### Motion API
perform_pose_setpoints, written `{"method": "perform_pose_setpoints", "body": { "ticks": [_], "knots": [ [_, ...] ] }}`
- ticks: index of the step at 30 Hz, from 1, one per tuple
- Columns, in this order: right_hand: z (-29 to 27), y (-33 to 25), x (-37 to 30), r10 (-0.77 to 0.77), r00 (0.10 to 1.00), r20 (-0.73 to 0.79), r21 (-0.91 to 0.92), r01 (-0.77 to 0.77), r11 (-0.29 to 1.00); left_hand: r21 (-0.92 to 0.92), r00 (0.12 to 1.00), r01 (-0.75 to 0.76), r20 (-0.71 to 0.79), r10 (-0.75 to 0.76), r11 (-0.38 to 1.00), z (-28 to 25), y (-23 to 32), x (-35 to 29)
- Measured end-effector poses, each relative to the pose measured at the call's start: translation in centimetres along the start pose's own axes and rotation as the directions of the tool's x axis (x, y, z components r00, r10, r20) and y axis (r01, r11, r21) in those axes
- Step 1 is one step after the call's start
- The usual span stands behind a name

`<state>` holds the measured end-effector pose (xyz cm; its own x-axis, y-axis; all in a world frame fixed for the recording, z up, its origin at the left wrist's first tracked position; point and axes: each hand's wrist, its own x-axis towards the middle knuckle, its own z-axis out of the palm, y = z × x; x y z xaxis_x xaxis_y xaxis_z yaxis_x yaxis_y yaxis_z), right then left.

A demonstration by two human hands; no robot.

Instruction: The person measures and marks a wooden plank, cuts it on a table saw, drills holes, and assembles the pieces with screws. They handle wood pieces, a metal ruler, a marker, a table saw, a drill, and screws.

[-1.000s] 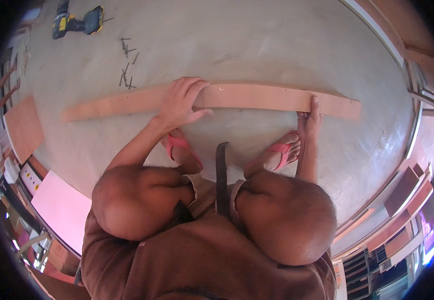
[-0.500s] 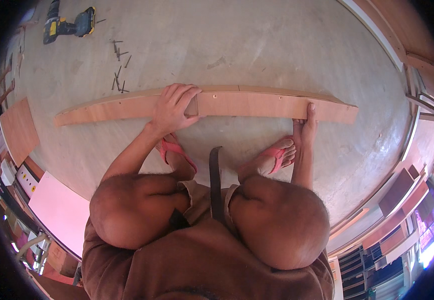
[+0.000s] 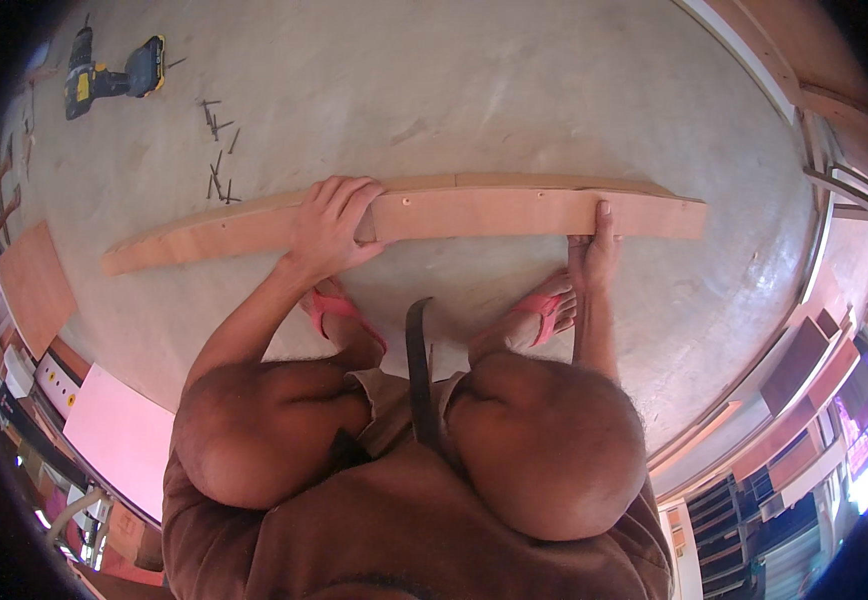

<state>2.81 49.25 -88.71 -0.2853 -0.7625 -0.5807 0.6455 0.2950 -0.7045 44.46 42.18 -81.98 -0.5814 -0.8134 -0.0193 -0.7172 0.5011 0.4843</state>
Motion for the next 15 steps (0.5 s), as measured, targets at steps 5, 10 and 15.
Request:
{"method": "perform_pose_setpoints", "body": {
  "ticks": [5, 10, 15],
  "knots": [
    [0.5, 0.1, -0.3, -0.011, 0.994, -0.108, -0.027, 0.008, 1.0, -0.028, 0.999, 0.011, 0.036, -0.01, 1.0, -0.3, -0.1, 0.1],
    [2.0, -0.2, -0.9, -0.018, 0.991, -0.13, -0.04, 0.013, 0.999, -0.031, 1.0, -0.004, -0.002, 0.004, 1.0, -0.6, -0.1, -0.1],
    [1.1, -0.5, -0.9, -0.004, 0.996, -0.09, -0.067, -0.002, 0.998, -0.041, 1.0, -0.01, -0.024, 0.009, 0.999, -0.6, -0.1, 0.1]
  ]
}}
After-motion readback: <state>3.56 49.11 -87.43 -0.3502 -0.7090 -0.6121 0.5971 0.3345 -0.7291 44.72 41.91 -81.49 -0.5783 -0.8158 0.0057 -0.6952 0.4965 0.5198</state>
